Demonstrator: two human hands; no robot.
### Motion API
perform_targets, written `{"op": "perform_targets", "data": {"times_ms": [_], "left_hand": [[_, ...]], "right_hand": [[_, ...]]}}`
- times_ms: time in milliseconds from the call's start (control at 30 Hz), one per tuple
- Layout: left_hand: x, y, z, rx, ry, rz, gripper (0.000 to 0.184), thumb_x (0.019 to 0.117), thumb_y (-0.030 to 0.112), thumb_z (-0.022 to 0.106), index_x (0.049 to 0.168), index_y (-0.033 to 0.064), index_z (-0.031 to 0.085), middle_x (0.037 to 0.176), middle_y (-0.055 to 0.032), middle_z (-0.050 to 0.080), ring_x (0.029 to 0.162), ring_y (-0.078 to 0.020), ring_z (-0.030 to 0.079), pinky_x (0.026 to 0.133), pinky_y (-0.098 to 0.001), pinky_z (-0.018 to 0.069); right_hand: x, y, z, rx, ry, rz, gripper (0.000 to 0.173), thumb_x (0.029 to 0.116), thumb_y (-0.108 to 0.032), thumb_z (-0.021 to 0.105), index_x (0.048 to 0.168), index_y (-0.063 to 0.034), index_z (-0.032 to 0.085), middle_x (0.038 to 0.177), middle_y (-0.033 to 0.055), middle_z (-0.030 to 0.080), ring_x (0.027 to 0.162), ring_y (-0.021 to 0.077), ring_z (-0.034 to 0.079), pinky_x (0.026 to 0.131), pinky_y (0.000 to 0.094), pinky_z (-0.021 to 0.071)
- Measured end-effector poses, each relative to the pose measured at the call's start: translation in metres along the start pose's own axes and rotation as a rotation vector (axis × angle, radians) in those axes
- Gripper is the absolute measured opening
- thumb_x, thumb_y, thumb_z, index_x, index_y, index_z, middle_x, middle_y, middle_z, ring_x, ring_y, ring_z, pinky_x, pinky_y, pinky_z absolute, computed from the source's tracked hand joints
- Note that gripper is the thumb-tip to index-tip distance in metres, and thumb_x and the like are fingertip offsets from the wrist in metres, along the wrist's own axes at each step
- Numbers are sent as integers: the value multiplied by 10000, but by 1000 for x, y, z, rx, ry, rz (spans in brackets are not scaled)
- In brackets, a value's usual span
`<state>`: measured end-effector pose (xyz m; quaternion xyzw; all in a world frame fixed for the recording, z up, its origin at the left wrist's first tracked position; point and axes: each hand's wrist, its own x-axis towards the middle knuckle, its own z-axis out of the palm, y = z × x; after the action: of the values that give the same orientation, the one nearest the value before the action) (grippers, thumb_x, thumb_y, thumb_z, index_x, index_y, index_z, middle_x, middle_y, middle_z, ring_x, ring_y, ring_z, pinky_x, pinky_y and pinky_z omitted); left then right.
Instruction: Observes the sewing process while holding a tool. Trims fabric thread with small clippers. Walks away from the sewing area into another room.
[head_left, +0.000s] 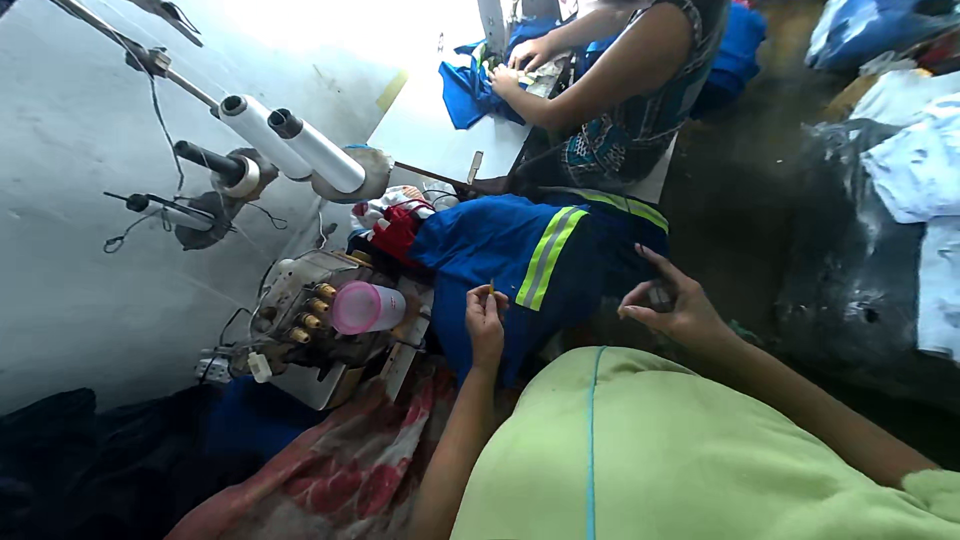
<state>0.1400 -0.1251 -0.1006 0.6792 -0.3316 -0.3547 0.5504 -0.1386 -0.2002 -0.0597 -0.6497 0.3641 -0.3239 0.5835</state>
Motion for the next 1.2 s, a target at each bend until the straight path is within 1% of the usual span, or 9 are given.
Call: {"op": "perform_targets", "data": {"times_ms": [167, 300, 467, 633, 700, 900, 1033, 1133, 1200], "left_hand": [[22, -26, 7, 391, -40, 174, 279, 1053, 20, 417, 1270, -108, 537, 1150, -223, 690, 1078, -282, 671, 968, -431, 516], [24, -45, 14, 506, -129, 155, 319, 1053, 24, 415, 1295, -119, 565, 1254, -279, 648, 1215, -390, 618, 1081, -512, 455], [-12, -19, 6, 200, -377, 137, 304, 1033, 20, 395, 1264, -155, 486, 944, -127, 659, 820, -136, 660, 773, -307, 565], [20, -41, -29, 6, 132, 13, 306, 1053, -16, 367, 1311, -179, 388, 1060, -197, 639, 936, -131, 660, 851, -274, 544], [23, -54, -25, -68, 148, -68, 315, 1058, -30, 356, 1340, -171, 366, 1145, -239, 627, 1022, -168, 655, 914, -300, 531], [-39, -40, 23, 3, -736, 13, 293, 1039, 18, 411, 1250, -173, 484, 1055, -183, 699, 925, -172, 708, 868, -359, 585], [-16, -12, -7, -142, -359, 88, 275, 1056, 44, 374, 1276, -114, 423, 1064, -119, 705, 921, -180, 727, 844, -367, 614], [10, -22, -46, -198, -7, -28, 261, 1065, 19, 321, 1301, -63, 395, 1064, -114, 701, 889, -173, 733, 782, -334, 619], [4, -44, -55, -156, 17, -157, 307, 1073, 21, 319, 1352, -96, 378, 1108, -165, 688, 900, -168, 717, 787, -321, 593]], "right_hand": [[-27, 21, -14, -215, 70, 27, 809, 871, -142, 700, 1529, 81, 285, 964, 58, 698, 754, 17, 655, 688, 174, 550], [-46, 28, -18, -283, 183, 37, 781, 887, -171, 698, 1507, 118, 319, 934, 100, 676, 706, 30, 638, 654, 191, 555], [-60, 27, -19, -281, 242, 10, 810, 896, -198, 695, 1515, 127, 285, 902, 34, 671, 679, -34, 615, 624, 141, 537], [-62, 28, -16, -305, 240, -23, 775, 907, -205, 684, 1489, 148, 313, 900, 48, 662, 679, -32, 613, 611, 141, 534], [-59, 28, -12, -298, 208, -20, 770, 910, -216, 685, 1487, 144, 323, 905, 61, 663, 677, -20, 615, 616, 151, 537], [-51, 29, 1, -291, 142, -92, 788, 911, -246, 689, 1503, 130, 328, 869, 64, 656, 642, -21, 575, 604, 158, 520], [-56, 28, -3, -305, 143, -138, 771, 916, -228, 678, 1507, 127, 332, 916, 95, 664, 662, -22, 586, 628, 158, 534], [-58, 32, -4, -329, 141, -143, 777, 905, -224, 676, 1508, 130, 338, 842, 106, 659, 614, 23, 576, 598, 192, 532], [-57, 34, -4, -341, 137, -144, 782, 906, -234, 675, 1523, 108, 338, 814, 112, 662, 603, 69, 600, 600, 237, 553]]}}
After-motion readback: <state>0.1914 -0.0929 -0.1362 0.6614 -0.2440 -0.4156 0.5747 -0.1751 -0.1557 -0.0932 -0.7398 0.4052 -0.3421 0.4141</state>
